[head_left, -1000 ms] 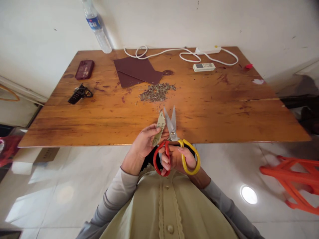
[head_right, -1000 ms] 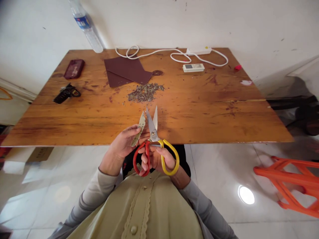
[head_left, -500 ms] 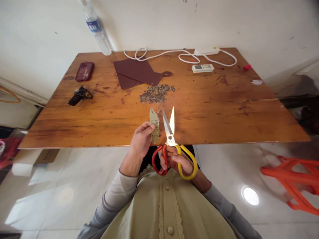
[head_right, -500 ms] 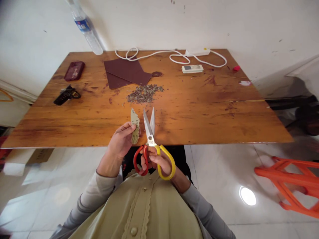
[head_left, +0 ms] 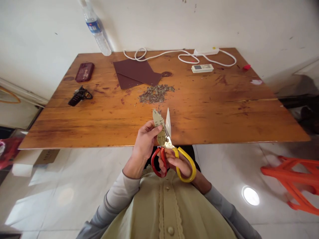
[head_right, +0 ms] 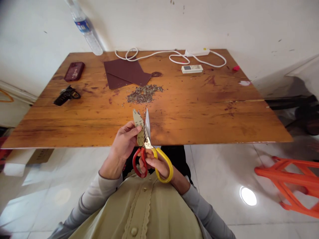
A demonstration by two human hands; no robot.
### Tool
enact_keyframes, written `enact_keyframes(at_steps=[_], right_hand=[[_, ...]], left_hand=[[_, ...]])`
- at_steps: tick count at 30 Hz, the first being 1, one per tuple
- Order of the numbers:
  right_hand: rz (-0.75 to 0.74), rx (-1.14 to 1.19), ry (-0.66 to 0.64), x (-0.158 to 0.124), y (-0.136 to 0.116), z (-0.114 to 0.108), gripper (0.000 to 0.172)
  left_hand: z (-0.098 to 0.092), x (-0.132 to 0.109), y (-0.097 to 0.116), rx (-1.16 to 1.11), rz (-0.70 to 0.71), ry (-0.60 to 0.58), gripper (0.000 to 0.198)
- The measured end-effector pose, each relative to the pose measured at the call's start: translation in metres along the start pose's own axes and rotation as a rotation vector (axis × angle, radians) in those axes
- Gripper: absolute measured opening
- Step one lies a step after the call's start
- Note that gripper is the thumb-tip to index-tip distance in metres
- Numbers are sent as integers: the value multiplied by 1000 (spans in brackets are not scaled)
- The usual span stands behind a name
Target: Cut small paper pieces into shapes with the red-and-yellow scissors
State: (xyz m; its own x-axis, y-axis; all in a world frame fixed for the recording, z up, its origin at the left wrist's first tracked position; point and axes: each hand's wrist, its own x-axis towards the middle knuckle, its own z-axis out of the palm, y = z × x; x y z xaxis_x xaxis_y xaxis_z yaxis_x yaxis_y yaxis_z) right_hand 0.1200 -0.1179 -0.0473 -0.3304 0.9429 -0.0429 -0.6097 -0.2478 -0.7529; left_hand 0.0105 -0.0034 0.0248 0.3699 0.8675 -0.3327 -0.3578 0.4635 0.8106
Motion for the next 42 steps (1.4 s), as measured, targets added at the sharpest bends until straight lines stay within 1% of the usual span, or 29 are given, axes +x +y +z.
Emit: enact_keyframes(at_steps=[7, 12, 18, 23, 26, 28, 31, 33, 39, 42], right_hand=[[11, -14, 6, 1, -2, 7, 37], [25, -51, 19, 1, -3, 9, 40], [10, -80, -5, 3, -5, 10, 38], [25, -82, -16, 5, -6, 14, 39], [25, -84, -23, 5, -4, 14, 39], [19, -77, -25, 5, -2, 12, 38], [12, -67, -15, 6, -1, 9, 39], [19, -75, -13, 5, 0, 9, 41], [7, -91, -5, 3, 6, 11, 39], [11, -77, -12, 4, 3, 12, 38]], left_hand=[[2, 3, 0, 7, 32, 44, 25], [-2, 8, 4, -3, 37, 13, 26], [-4, 6, 9, -15, 25, -35, 29], [-2, 9, 10, 57, 76, 5, 27], [-2, 10, 10, 66, 89, 33, 29], [-2, 9, 11, 56, 82, 12, 29], [-3, 7, 14, 35, 59, -62, 29], [-4, 6, 14, 32, 47, -79, 31], [-5, 13, 11, 35, 76, 8, 33], [-6, 13, 11, 18, 69, -7, 33]])
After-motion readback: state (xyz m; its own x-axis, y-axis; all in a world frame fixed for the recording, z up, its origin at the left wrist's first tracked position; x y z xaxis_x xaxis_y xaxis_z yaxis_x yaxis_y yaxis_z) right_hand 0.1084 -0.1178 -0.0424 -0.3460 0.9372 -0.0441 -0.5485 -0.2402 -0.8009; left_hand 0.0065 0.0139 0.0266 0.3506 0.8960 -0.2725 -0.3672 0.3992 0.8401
